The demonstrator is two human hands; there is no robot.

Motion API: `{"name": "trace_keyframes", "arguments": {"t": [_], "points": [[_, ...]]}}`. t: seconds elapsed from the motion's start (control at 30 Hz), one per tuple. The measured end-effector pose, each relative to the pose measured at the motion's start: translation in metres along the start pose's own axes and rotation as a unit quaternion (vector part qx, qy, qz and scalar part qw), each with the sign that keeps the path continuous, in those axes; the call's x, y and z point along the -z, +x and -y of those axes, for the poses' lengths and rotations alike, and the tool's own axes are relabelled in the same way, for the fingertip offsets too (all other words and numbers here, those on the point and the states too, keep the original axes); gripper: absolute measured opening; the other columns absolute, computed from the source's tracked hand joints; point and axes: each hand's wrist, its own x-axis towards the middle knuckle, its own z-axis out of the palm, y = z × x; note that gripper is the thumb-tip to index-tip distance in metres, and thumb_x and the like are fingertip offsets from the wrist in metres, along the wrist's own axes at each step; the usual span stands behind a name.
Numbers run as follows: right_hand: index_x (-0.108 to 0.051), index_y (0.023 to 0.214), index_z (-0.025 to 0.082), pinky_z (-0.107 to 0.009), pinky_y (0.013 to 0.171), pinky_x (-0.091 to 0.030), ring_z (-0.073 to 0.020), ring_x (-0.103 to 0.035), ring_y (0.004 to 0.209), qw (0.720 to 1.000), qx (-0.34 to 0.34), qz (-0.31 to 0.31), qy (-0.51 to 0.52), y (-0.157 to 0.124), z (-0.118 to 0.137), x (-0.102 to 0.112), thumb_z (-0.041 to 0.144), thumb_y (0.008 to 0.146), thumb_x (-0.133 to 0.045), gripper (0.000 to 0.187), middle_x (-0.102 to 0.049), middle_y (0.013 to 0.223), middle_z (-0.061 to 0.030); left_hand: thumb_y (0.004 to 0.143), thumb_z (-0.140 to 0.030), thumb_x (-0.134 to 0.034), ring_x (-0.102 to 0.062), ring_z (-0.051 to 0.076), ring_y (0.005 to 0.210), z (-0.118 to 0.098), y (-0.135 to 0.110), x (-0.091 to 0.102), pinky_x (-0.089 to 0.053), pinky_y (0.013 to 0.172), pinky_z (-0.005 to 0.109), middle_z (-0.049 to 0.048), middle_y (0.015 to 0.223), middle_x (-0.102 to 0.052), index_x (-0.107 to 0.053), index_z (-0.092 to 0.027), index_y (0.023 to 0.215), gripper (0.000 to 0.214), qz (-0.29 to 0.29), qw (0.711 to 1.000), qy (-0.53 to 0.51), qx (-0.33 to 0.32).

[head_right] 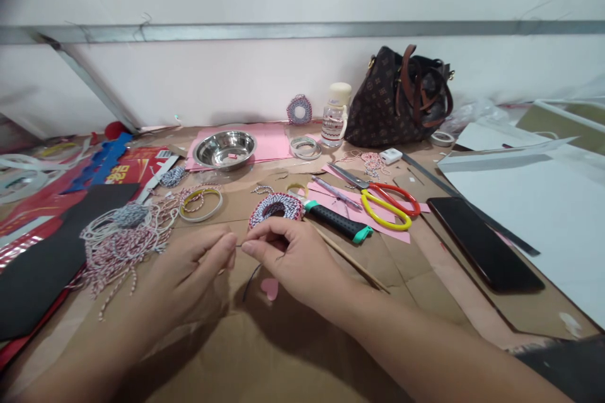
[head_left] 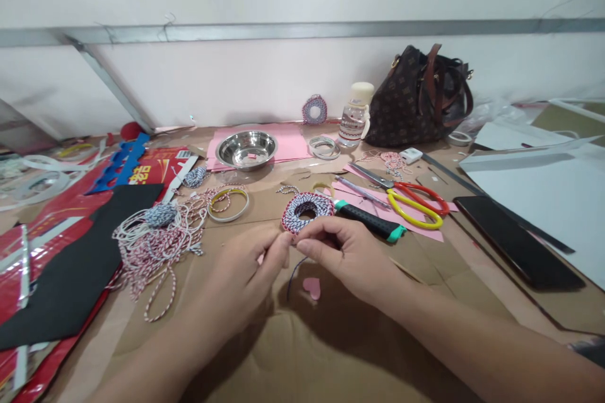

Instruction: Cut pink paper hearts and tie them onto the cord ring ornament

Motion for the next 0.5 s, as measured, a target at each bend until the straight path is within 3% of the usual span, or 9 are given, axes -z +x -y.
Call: {"name": "trace_keyframes", "arguments": {"t": [0.1,0.17,0.23,0.33,0.5], "points": [[-0.07,0.082,0.02,-0.028,0.067,-0.049,-0.0158,-0.062,0.073,0.999,-0.026,-0.01,0.042,0.006,-0.004,0.003,0.035,0.084,-0.069,0.015,-0.068,0.078,-0.0014,0.099,-0.031,-0.044,-0.053,0.014,0.052,0.012,0.003,0.011,-0.04,0.048,0.026,-0.0043,0.056,-0.054,-0.053,-0.022,0.064,0.038,-0.061,0.997,0.034,0.026],[-0.07,0.083,0.018,-0.03,0.073,-0.05,-0.0168,-0.064,0.078,0.997,-0.038,-0.004,0.07,0.009,-0.006,0.004,0.035,0.083,-0.069,0.017,-0.07,0.083,-0.003,0.097,-0.034,-0.052,-0.06,0.016,0.063,0.02,0.004,0.016,-0.046,0.055,0.027,-0.0021,0.068,-0.064,-0.062,-0.023,0.073,0.028,-0.088,0.995,0.048,0.025],[-0.07,0.084,0.017,-0.031,0.076,-0.05,-0.0169,-0.065,0.079,0.996,-0.046,0.004,0.081,0.009,-0.005,0.004,0.035,0.083,-0.07,0.018,-0.07,0.083,-0.0033,0.094,-0.033,-0.061,-0.065,0.018,0.079,0.024,0.004,0.017,-0.052,0.066,0.03,0.0007,0.087,-0.071,-0.068,-0.024,0.09,0.012,-0.073,0.996,0.049,-0.003],[-0.069,0.082,0.019,-0.029,0.071,-0.051,-0.0166,-0.065,0.077,0.995,-0.057,0.013,0.086,0.007,-0.002,0.003,0.035,0.083,-0.07,0.016,-0.069,0.08,-0.0013,0.092,-0.029,-0.065,-0.066,0.02,0.094,0.023,0.0,0.01,-0.054,0.079,0.034,0.004,0.105,-0.07,-0.067,-0.026,0.11,0.018,-0.045,0.994,0.061,-0.081],[-0.069,0.083,0.02,-0.026,0.062,-0.052,-0.0152,-0.066,0.071,0.995,-0.059,0.03,0.08,0.004,0.001,0.001,0.032,0.083,-0.069,0.012,-0.067,0.077,0.0002,0.093,-0.019,-0.064,-0.063,0.019,0.091,0.015,-0.004,0.002,-0.051,0.079,0.036,0.0039,0.104,-0.07,-0.066,-0.027,0.113,0.022,-0.067,0.981,0.1,-0.153]]}}
